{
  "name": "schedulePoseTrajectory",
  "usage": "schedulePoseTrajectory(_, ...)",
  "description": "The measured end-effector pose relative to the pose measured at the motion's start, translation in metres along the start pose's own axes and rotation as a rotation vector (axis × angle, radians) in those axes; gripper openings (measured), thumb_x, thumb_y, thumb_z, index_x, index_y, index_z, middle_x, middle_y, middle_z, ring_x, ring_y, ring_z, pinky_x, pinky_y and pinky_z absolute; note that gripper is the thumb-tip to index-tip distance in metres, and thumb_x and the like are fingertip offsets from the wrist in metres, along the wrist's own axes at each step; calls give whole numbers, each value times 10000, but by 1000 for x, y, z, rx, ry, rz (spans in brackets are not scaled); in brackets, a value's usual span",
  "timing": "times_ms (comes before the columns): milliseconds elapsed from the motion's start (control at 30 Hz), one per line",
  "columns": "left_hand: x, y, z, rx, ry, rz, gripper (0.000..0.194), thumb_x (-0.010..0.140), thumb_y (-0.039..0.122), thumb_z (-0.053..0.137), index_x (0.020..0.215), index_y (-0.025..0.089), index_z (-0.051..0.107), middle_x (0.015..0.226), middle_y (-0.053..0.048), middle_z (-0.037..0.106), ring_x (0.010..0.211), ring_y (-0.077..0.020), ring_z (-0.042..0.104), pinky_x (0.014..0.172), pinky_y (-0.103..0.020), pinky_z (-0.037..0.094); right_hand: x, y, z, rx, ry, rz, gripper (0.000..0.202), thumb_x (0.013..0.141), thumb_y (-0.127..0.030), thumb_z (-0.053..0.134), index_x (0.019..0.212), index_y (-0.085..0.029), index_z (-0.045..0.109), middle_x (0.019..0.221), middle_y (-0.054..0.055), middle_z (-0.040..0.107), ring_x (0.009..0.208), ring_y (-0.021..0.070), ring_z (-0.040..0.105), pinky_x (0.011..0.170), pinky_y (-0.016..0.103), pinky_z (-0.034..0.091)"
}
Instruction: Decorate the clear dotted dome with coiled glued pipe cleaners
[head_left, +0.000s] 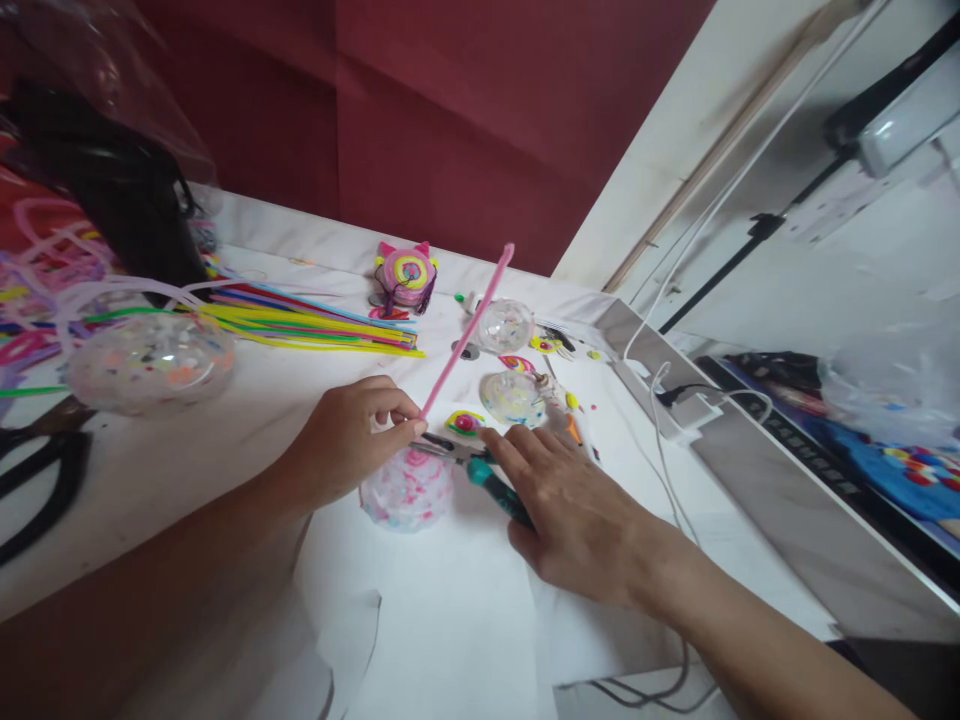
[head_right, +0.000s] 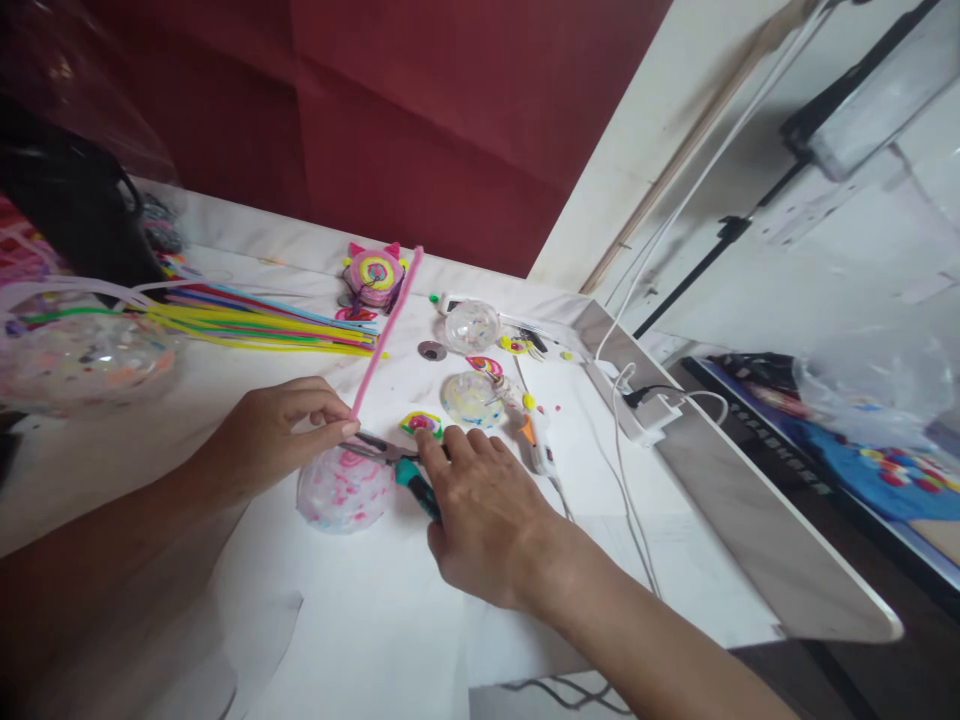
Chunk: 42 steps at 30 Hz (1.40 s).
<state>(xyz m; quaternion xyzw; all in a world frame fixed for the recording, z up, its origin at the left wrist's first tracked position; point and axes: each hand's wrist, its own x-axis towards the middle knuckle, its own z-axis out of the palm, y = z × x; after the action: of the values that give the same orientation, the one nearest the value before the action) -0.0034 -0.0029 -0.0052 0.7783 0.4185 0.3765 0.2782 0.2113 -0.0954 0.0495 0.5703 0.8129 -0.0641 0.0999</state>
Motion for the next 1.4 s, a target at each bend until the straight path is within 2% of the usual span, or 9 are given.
schedulePoseTrajectory(167, -2, -5, -2, 10, -34, -14, 212, 750, 419, 606, 718, 236, 708, 749, 22, 650, 716, -148, 568, 676, -278, 415, -50, 44, 45, 191, 274, 76, 705, 857, -226, 488, 1541, -137, 344, 1402, 206, 533, 1316, 356, 520, 1060, 537, 465)
schedulePoseTrajectory(333, -3, -14, -4, 38, -100, 0, 249, 724, 471, 642, 774, 242, 725, 777, 18, 662, 715, -156, 566, 685, -275, 438, -108, 95, 114, 272, 576, 581, 578, 932, -520, 454, 1422, -213, 461, 1206, 145, 630, 1073, 318, 672, 902, 456, 551)
schedulePoseTrajectory(467, -5, -16, -4, 76, -143, 9, 292, 682, 503, 712, 814, 244, 732, 763, 24, 623, 686, -147, 529, 658, -260, 432, -129, 119, 153, 244, 559, 854, 680, 836, -624, 484, 1319, -150, 554, 1073, 176, 647, 1012, 377, 668, 867, 496, 546)
schedulePoseTrajectory(667, -6, -8, -3, 95, -195, -11, 249, 652, 465, 678, 707, 223, 672, 691, 32, 559, 635, -141, 514, 621, -260, 412, -124, 123, 161, 85, 536, 918, 708, 881, -633, 425, 1331, -103, 564, 1043, 212, 654, 987, 407, 658, 834, 523, 540)
schedulePoseTrajectory(933, -10, -15, -2, 66, -171, -11, 229, 685, 446, 635, 642, 222, 612, 670, 36, 545, 632, -140, 498, 608, -258, 385, -121, 115, 162, -47, 420, 968, 603, 955, -608, 334, 1300, -202, 617, 1179, 175, 667, 1017, 412, 648, 808, 564, 526)
schedulePoseTrajectory(1067, -11, -18, -1, 60, -134, 1, 243, 687, 446, 633, 597, 224, 597, 632, 35, 542, 604, -137, 481, 583, -258, 368, -120, 102, 151, -56, 485, 933, 563, 986, -540, 323, 1264, -174, 649, 1238, 191, 650, 1084, 435, 614, 859, 606, 508)
schedulePoseTrajectory(1133, -11, -17, -1, 43, -121, 9, 241, 684, 443, 642, 590, 224, 604, 621, 34, 553, 594, -136, 485, 577, -256, 371, -115, 86, 136, -78, 624, 870, 516, 998, -490, 360, 1220, -140, 668, 1250, 221, 636, 1144, 445, 581, 913, 625, 488)
schedulePoseTrajectory(1233, -12, -15, -2, 37, -123, 8, 231, 681, 435, 646, 592, 222, 621, 617, 33, 570, 589, -133, 501, 577, -252, 382, -91, 45, 102, 164, 858, 596, 343, 996, -405, 481, 1166, -179, 675, 1194, 171, 658, 1152, 336, 602, 994, 503, 507)
schedulePoseTrajectory(1400, -12, -15, -3, 77, -121, 12, 243, 695, 434, 642, 585, 220, 609, 611, 39, 575, 591, -131, 528, 587, -248, 406, -20, -25, 55, 526, 589, -35, 376, 976, -146, 448, 1311, -201, 610, 1253, 117, 644, 1188, 233, 587, 1010, 397, 520)
